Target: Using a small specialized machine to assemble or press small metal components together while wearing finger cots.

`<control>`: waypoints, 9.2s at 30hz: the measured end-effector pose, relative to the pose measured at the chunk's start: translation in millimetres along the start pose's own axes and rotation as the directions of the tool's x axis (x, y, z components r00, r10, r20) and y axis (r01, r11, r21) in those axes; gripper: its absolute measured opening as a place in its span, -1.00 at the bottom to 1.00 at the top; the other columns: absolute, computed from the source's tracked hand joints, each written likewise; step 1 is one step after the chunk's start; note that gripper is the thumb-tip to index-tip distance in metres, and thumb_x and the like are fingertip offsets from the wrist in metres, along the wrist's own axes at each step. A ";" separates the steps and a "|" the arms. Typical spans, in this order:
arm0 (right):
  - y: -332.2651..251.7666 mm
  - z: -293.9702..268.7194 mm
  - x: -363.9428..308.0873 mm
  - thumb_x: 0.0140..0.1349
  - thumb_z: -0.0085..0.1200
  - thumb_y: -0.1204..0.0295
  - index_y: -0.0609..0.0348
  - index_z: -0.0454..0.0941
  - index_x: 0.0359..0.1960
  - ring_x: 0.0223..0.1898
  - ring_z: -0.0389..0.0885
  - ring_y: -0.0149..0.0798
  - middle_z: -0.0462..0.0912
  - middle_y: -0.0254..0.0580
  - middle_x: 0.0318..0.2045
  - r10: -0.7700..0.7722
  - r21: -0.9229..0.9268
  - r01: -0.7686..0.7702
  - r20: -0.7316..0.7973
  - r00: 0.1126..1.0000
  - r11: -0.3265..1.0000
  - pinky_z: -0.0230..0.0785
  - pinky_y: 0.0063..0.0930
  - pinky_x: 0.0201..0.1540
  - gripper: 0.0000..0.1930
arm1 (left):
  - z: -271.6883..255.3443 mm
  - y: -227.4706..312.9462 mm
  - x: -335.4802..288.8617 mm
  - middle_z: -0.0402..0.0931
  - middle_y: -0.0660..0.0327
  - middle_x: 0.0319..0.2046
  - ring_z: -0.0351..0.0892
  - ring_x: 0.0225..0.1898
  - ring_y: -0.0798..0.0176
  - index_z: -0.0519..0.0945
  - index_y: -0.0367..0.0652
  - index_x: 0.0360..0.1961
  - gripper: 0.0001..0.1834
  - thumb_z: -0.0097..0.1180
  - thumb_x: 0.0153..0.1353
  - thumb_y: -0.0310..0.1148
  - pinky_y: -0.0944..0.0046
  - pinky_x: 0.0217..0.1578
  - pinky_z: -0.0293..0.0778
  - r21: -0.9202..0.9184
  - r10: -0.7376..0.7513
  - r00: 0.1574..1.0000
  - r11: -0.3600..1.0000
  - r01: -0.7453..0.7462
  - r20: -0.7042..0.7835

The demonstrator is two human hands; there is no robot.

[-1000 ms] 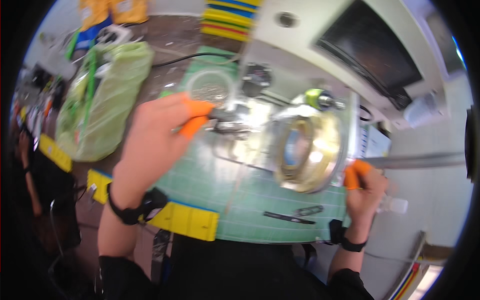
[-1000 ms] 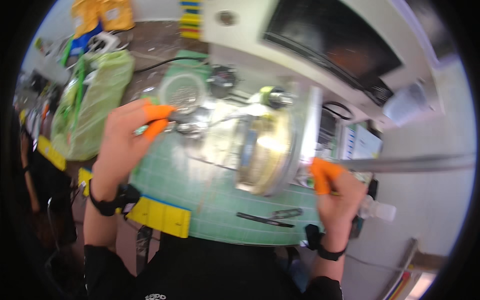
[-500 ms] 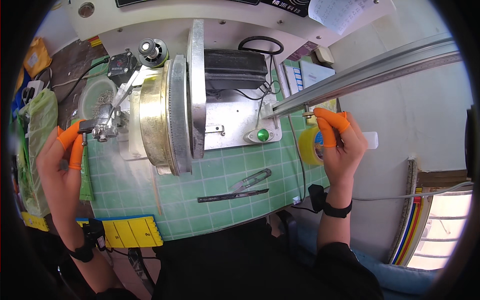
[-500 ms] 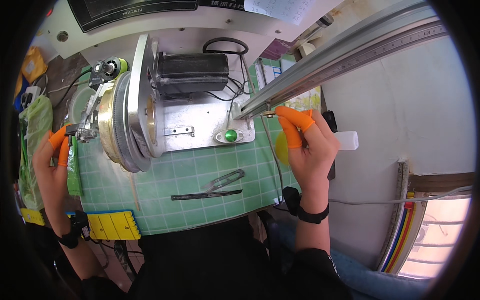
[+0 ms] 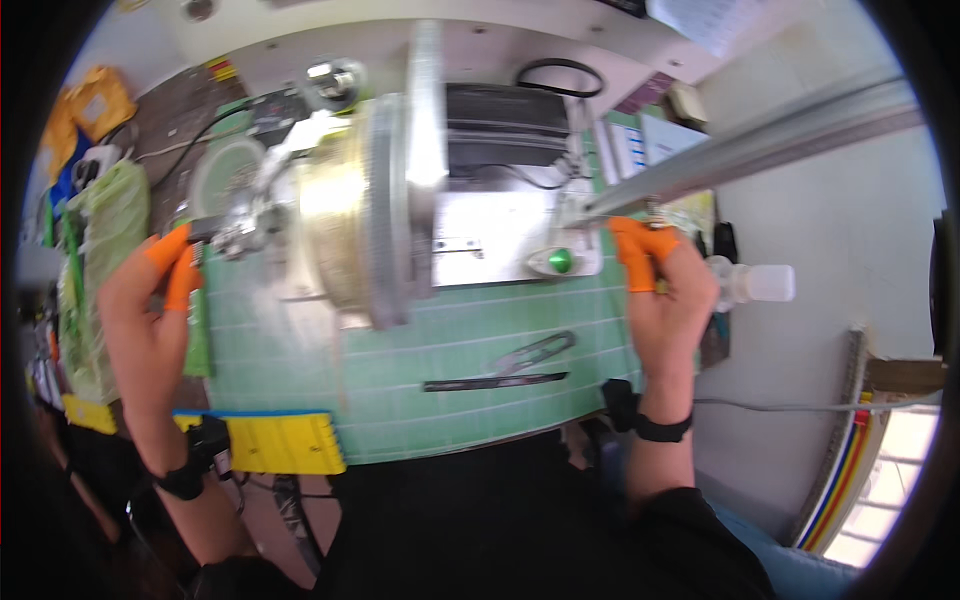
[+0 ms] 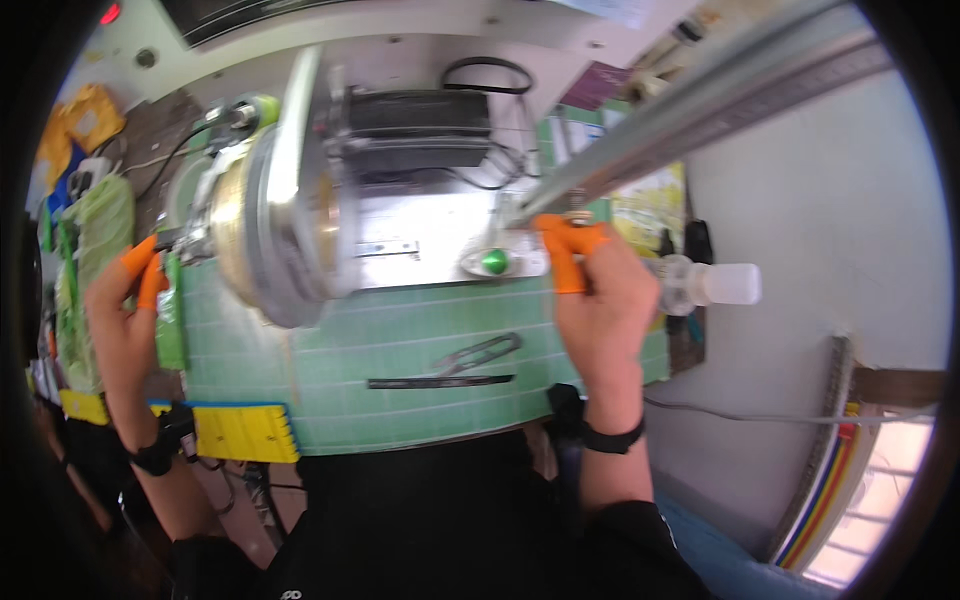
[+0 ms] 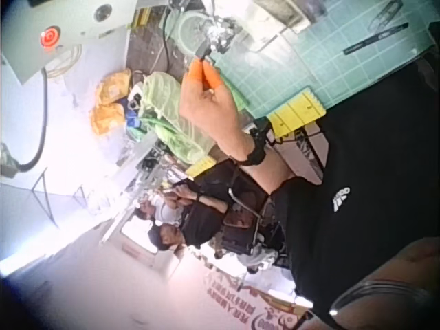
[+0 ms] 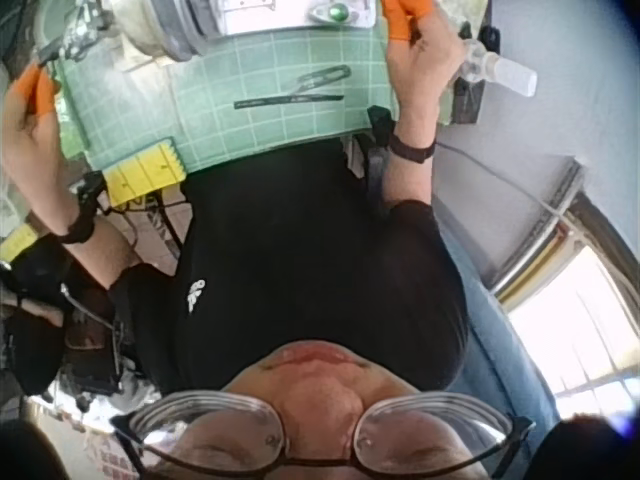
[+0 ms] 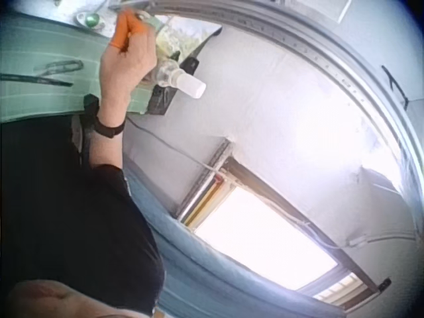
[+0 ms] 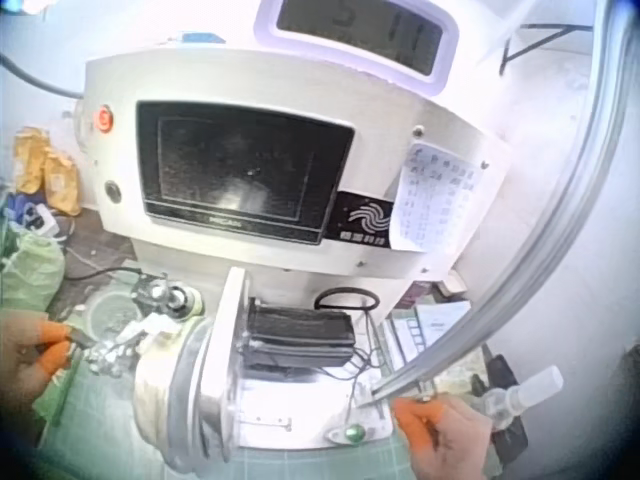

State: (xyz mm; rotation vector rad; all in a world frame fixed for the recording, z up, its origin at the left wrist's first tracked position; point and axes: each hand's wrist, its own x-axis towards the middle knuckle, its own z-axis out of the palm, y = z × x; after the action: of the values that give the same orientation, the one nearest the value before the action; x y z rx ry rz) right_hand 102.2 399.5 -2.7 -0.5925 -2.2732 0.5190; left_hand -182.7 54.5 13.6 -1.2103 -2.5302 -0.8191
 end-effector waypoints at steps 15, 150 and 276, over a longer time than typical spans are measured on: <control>-131.8 -2.9 0.2 0.19 0.41 -0.01 0.13 0.76 -0.09 -0.52 0.61 -0.33 0.74 -0.36 -0.30 -0.512 0.517 0.342 0.230 0.828 0.785 0.46 -0.47 -0.47 -0.53 | -41.5 30.6 44.2 0.62 0.05 -0.13 0.57 -0.16 0.10 0.69 -0.30 0.03 -0.65 0.14 0.40 -0.26 0.18 -0.03 0.46 -0.352 0.164 0.979 0.929 -0.114 0.117; -196.2 158.6 -13.0 0.48 0.11 0.54 0.14 0.33 0.02 -0.32 0.29 -0.58 0.36 -0.39 -0.19 0.237 0.832 -0.493 0.440 0.866 0.255 0.22 -0.67 -0.23 -0.78 | -18.5 48.8 -37.2 0.52 0.17 -0.13 0.46 -0.19 0.35 0.64 -0.25 -0.11 -0.85 0.20 0.32 -0.50 0.36 -0.15 0.40 -0.756 -0.074 0.985 0.633 0.166 0.154; -160.6 72.9 -78.8 0.26 0.25 0.45 0.31 0.29 0.45 -0.02 0.72 -0.15 0.55 0.09 0.28 -0.031 0.302 -0.254 0.697 0.717 0.919 0.56 -0.32 -0.02 -0.29 | 36.3 62.2 -118.2 0.70 0.04 0.01 0.75 -0.05 0.08 0.72 -0.27 -0.12 -0.80 0.33 0.22 -0.61 0.27 -0.09 0.68 -0.806 -0.136 0.990 0.590 0.057 -0.029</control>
State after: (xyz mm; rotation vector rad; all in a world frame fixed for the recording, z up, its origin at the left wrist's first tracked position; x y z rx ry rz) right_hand 57.5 211.7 -9.9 -0.3667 -2.7124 1.4146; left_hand -58.1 30.1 -41.4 -1.1706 -2.1595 -2.1609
